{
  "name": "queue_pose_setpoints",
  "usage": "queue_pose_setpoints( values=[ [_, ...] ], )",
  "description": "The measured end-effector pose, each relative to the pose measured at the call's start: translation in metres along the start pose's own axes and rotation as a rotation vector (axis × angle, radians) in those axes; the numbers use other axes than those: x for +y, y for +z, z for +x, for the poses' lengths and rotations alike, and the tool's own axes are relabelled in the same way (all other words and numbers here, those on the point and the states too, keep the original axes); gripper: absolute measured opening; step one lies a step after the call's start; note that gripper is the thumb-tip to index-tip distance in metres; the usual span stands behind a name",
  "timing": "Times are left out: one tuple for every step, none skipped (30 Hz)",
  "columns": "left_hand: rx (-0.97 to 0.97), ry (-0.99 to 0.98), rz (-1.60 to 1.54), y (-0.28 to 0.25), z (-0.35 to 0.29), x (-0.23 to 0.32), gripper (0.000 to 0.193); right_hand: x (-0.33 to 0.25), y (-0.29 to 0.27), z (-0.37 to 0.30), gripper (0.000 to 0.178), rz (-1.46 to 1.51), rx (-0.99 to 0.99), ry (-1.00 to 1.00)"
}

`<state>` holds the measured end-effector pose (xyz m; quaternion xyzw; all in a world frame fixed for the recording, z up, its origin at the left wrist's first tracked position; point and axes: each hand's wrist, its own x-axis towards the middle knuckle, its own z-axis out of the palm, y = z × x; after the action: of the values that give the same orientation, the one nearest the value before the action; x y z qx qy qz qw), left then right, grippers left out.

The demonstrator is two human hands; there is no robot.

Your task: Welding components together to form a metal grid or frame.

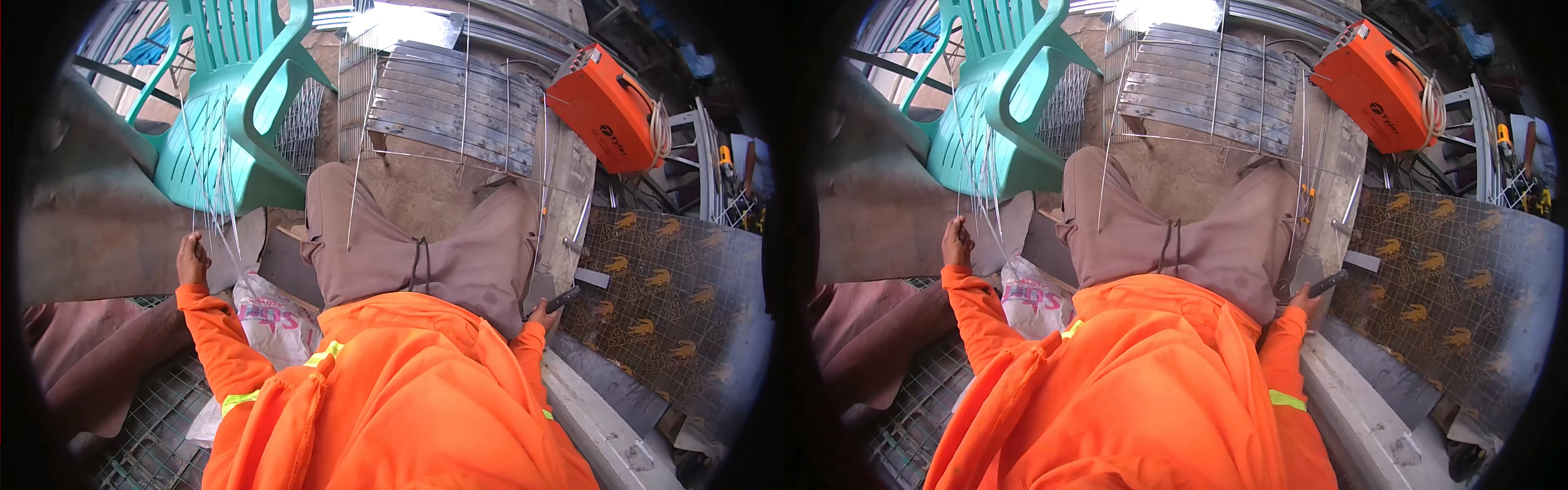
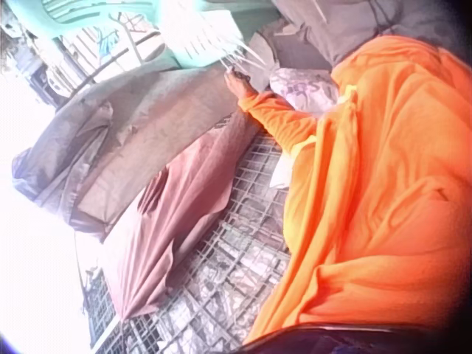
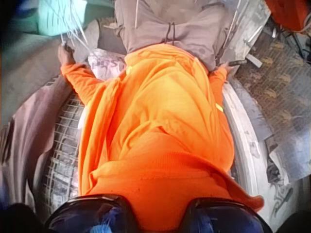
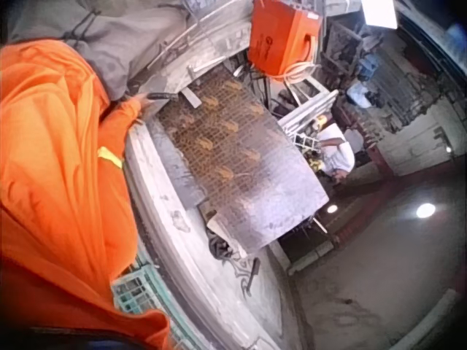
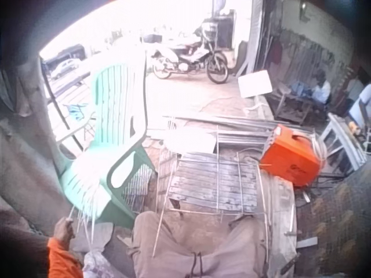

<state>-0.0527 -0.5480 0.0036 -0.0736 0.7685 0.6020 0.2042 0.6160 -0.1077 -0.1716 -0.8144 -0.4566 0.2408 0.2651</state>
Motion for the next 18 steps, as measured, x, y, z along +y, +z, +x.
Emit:
queue_pose_setpoints(
  values=[
    [-0.012,0.021,-0.125,0.003,-0.019,-0.006,0.018,-0.004,-0.003,-0.001,0.051,-0.009,-0.086,0.091],
    [-0.030,0.035,-0.255,0.011,-0.036,-0.010,0.017,0.000,-0.003,0.002,0.051,-0.006,-0.079,0.108],
    [-0.026,0.077,-0.323,0.027,-0.058,-0.011,0.017,0.002,0.000,0.004,0.052,-0.042,-0.034,0.087],
    [-0.023,0.118,-0.390,0.042,-0.078,-0.010,0.017,0.005,0.003,0.005,0.053,-0.081,0.010,0.069],
    [-0.146,0.122,-0.430,0.045,-0.095,-0.008,0.019,0.000,0.005,0.002,0.057,-0.125,0.006,0.060],
    [-0.161,0.108,-0.460,0.060,-0.112,0.001,0.021,0.001,0.004,0.002,0.057,-0.137,0.001,0.074],
    [-0.233,0.154,-0.381,0.068,-0.121,0.005,0.024,0.003,0.003,0.002,0.058,-0.178,0.017,0.051],
    [-0.301,0.208,-0.308,0.079,-0.125,0.012,0.028,0.003,0.005,0.005,0.059,-0.209,0.029,0.021],
    [-0.302,0.208,-0.302,0.097,-0.130,0.025,0.028,0.007,0.007,0.006,0.061,-0.218,0.055,0.025],
    [-0.362,0.178,-0.217,0.114,-0.138,0.042,0.029,0.008,0.008,0.009,0.061,-0.218,0.048,0.024],
    [-0.428,0.145,-0.128,0.131,-0.141,0.056,0.030,0.011,0.007,0.010,0.061,-0.236,0.070,0.003],
    [-0.485,0.132,-0.076,0.143,-0.138,0.063,0.030,0.012,0.009,0.009,0.062,-0.252,0.086,-0.021],
    [-0.547,0.119,-0.022,0.158,-0.132,0.071,0.030,0.013,0.009,0.008,0.062,-0.251,0.081,-0.012],
    [-0.585,0.161,0.050,0.177,-0.129,0.081,0.028,0.004,0.009,0.003,0.063,-0.205,0.033,0.012],
    [-0.625,0.200,0.113,0.197,-0.127,0.088,0.027,-0.002,0.008,0.002,0.064,-0.161,-0.008,0.031],
    [-0.629,0.200,0.118,0.218,-0.123,0.092,0.027,0.000,0.007,0.002,0.064,-0.161,-0.007,0.036],
    [-0.678,0.181,0.212,0.237,-0.118,0.096,0.024,0.003,0.006,0.002,0.063,-0.170,0.028,0.034],
    [-0.728,0.165,0.306,0.250,-0.114,0.099,0.021,0.004,0.005,0.003,0.063,-0.176,0.065,0.032]
  ],
)
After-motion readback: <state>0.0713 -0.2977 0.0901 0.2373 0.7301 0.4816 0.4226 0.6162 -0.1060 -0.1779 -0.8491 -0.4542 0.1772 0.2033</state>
